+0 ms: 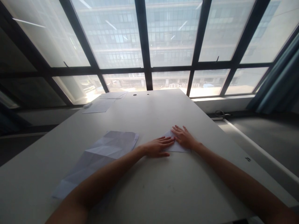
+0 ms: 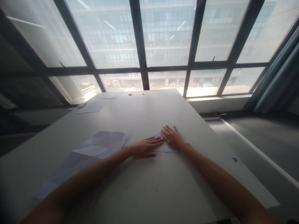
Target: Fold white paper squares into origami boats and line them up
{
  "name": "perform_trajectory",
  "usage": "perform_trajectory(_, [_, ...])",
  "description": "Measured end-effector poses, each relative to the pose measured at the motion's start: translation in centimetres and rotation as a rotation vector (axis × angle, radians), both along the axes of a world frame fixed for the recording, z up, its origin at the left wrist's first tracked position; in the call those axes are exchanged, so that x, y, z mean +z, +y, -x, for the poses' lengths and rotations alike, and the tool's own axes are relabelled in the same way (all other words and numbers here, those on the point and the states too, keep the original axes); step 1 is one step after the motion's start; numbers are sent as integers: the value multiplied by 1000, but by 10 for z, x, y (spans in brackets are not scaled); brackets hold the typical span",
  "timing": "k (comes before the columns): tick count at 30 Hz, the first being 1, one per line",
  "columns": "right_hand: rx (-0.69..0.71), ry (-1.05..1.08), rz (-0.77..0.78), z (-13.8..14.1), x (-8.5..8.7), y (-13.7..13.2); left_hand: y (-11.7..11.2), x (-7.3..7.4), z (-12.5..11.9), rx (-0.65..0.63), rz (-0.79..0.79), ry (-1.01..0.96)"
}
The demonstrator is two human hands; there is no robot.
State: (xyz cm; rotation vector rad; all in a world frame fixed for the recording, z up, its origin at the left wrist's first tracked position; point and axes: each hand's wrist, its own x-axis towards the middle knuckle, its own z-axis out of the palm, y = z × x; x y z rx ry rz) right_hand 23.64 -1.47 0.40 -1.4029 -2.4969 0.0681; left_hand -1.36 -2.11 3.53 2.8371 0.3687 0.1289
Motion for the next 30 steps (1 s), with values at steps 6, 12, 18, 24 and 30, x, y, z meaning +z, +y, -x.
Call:
perform_trajectory(6, [-61,61,-82,8,-4,-7,1,-10,-7,130,-31,-20])
perform_trajectory(12, [80,102,53,21,-13,-17,8,-12,-10,214,65,-255])
perform_trajectory(18, [188,120,76,18,-7,-17,31,-25,-1,434,-7,-368])
perform_trajectory(24, [223,209,96,17,-4,-16,30,-28,8,340,-64,-30])
perform_trajectory(30, [253,397,77,6,0,-10,25,-21,9,300,-97,62])
